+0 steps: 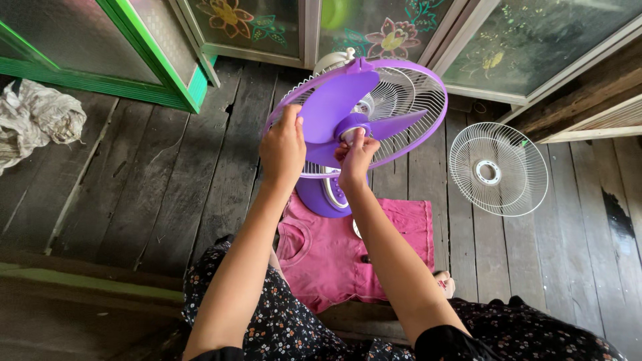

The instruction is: The person sits on the floor and assembles a purple table fan. They attach the fan blades to the motor hub, then place the front wire cage over the blades and use a screwdriver to tighten the central nut securing the cage.

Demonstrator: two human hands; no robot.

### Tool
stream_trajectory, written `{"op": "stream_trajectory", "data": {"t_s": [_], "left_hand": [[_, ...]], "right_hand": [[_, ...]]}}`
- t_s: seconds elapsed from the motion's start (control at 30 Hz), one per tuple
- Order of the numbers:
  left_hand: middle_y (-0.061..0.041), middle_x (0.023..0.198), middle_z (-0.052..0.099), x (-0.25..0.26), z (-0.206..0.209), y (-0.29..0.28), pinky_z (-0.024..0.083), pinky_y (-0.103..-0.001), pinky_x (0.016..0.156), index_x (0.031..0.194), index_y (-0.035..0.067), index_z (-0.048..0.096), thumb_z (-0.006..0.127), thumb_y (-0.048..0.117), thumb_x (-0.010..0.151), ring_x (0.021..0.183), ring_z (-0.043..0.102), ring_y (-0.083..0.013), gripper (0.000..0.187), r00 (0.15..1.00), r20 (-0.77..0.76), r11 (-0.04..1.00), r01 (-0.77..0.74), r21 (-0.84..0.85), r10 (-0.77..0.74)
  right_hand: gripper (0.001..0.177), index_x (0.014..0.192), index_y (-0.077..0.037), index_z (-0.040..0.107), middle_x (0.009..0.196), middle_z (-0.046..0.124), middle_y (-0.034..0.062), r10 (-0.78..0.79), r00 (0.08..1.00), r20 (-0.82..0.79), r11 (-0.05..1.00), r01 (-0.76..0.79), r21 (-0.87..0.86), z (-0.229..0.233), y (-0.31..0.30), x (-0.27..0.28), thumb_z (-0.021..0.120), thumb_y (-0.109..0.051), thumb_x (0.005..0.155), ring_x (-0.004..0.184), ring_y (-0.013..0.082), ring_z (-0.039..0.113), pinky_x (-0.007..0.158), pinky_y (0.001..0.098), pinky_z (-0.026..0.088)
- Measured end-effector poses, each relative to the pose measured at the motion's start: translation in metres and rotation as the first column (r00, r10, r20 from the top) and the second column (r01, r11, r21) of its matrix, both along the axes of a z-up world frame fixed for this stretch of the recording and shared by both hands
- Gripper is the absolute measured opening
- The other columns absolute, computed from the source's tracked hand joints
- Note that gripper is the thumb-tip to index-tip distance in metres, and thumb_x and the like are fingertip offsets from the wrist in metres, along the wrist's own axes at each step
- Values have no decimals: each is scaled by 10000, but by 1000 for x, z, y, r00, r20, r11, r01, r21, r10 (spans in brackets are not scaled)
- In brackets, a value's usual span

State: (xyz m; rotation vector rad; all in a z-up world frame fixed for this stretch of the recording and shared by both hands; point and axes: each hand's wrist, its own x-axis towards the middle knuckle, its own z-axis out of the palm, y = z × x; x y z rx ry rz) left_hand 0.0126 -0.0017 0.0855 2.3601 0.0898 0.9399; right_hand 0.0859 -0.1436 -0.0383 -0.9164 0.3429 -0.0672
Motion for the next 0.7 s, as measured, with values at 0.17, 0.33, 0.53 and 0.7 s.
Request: {"op": "stream_trajectory", "data": {"t_s": [0.17, 0.33, 0.53, 0.7], "left_hand": [[-148, 869, 735, -2, -4, 5, 550, -527, 629, 1141, 133, 588, 623, 151, 1012, 775, 715, -385, 134, 997, -72, 1000, -14, -24, 12], [-135, 820, 735, -4, -8, 6, 555, -511, 619, 1129, 130, 580, 623, 130, 1009, 761, 726, -366, 128, 998, -59, 997, 8, -76, -13], [-135, 782, 724, -6, -11, 8, 556, -510, 603, 1127, 123, 565, 618, 123, 1011, 736, 727, -364, 127, 997, -79, 996, 18, -84, -24], [-141, 779, 722, -8, -10, 8, 548, -521, 598, 1129, 135, 575, 631, 137, 1006, 733, 719, -378, 135, 996, -85, 997, -6, -75, -1]], "right_hand": [[372, 1036, -132, 291, 682, 508, 74, -24, 1000, 6, 988, 24, -151, -6, 1, 1, 552, -396, 1036, 459, 113, 457, 413, 269, 382], [372, 1034, -122, 294, 685, 526, 74, -30, 998, 49, 971, 40, -236, -2, 1, -3, 545, -397, 1045, 454, 112, 473, 412, 266, 388], [357, 1063, -102, 313, 716, 559, 77, -35, 996, 86, 941, 62, -333, -1, 1, -4, 534, -382, 1046, 471, 120, 503, 416, 273, 408], [330, 1077, -109, 314, 722, 553, 79, 10, 997, 82, 928, 21, -372, 2, -2, -5, 519, -367, 1058, 479, 120, 510, 425, 264, 412]]}}
